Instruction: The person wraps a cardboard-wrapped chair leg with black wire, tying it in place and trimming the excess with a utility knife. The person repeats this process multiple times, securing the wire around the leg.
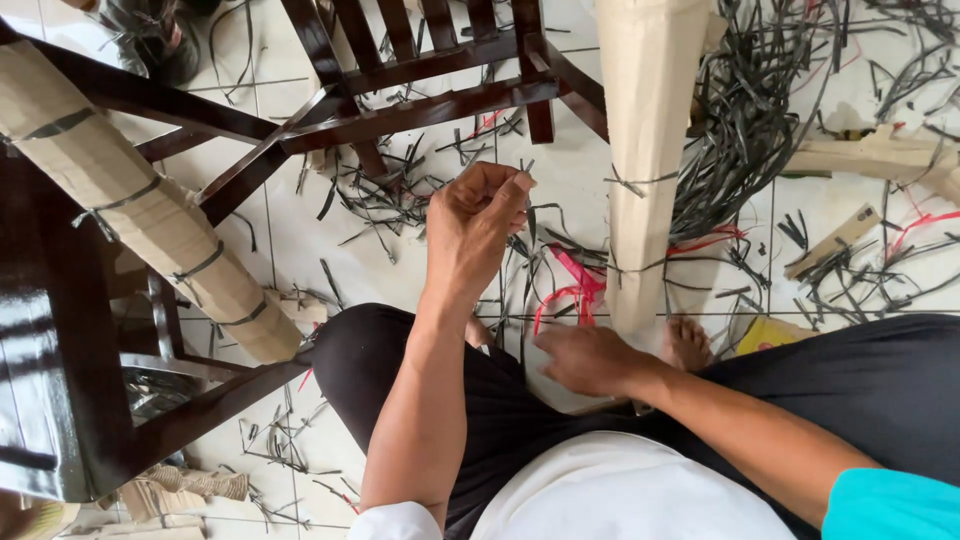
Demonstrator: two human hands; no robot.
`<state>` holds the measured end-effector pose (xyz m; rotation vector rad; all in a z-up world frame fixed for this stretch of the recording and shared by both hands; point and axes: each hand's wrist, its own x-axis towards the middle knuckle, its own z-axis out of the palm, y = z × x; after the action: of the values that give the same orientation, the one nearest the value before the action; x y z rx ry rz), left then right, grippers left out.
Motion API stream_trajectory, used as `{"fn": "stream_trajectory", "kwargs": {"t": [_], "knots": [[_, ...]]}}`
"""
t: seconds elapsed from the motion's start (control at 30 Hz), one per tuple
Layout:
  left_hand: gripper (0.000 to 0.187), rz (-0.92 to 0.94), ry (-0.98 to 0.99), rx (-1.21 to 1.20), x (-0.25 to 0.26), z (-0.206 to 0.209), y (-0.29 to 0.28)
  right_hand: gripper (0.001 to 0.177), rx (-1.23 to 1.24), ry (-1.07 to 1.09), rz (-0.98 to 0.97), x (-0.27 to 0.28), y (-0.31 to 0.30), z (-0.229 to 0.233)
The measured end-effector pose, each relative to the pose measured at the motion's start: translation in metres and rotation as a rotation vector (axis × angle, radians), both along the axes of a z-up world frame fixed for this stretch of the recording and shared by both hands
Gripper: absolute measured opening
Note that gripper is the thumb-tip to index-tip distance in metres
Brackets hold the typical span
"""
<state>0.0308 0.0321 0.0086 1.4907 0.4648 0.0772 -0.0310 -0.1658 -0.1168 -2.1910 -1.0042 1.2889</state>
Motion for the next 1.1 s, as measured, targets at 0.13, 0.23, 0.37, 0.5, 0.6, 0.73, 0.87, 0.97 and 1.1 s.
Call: {"fn": "stream_trajectory", "kwargs": {"t": [0.13,0.23,0.37,0.5,0.6,0.73,0.87,0.97,1.1], "knots": [[0.022,0.036,0.008,0.0,0.001,0.008,0.005,0.017,0.129,-0.015,-0.01,0.026,0.027,0.087],[0.024,0.066,0.001,0.025,-0.011,0.014,0.007,0.009,0.441,-0.192,-0.212,0.05,0.024,0.112],[0.023,0.14,0.025,-0.016,-0.031,0.01,0.015,0.021,0.69,-0.346,-0.596,0.077,0.027,0.12],[0.023,0.099,0.042,-0.058,-0.031,0.005,0.013,0.047,0.766,-0.206,-0.563,0.077,0.038,0.132],[0.027,-0.007,0.004,-0.049,-0.013,0.006,0.012,0.05,0.742,-0.232,-0.55,0.084,0.045,0.122],[0.024,-0.119,0.041,-0.085,-0.004,0.005,0.013,0.045,0.608,-0.408,-0.625,0.078,0.037,0.111],[0.026,-0.176,0.044,-0.075,-0.002,0.001,0.015,0.014,0.509,-0.666,-0.57,0.071,0.022,0.112],[0.023,-0.136,0.028,-0.05,-0.008,-0.012,0.018,0.006,0.45,-0.724,-0.507,0.06,0.013,0.114],[0.023,-0.077,-0.026,-0.003,-0.012,-0.023,0.031,0.008,0.448,-0.606,-0.436,0.045,-0.001,0.13]]}}
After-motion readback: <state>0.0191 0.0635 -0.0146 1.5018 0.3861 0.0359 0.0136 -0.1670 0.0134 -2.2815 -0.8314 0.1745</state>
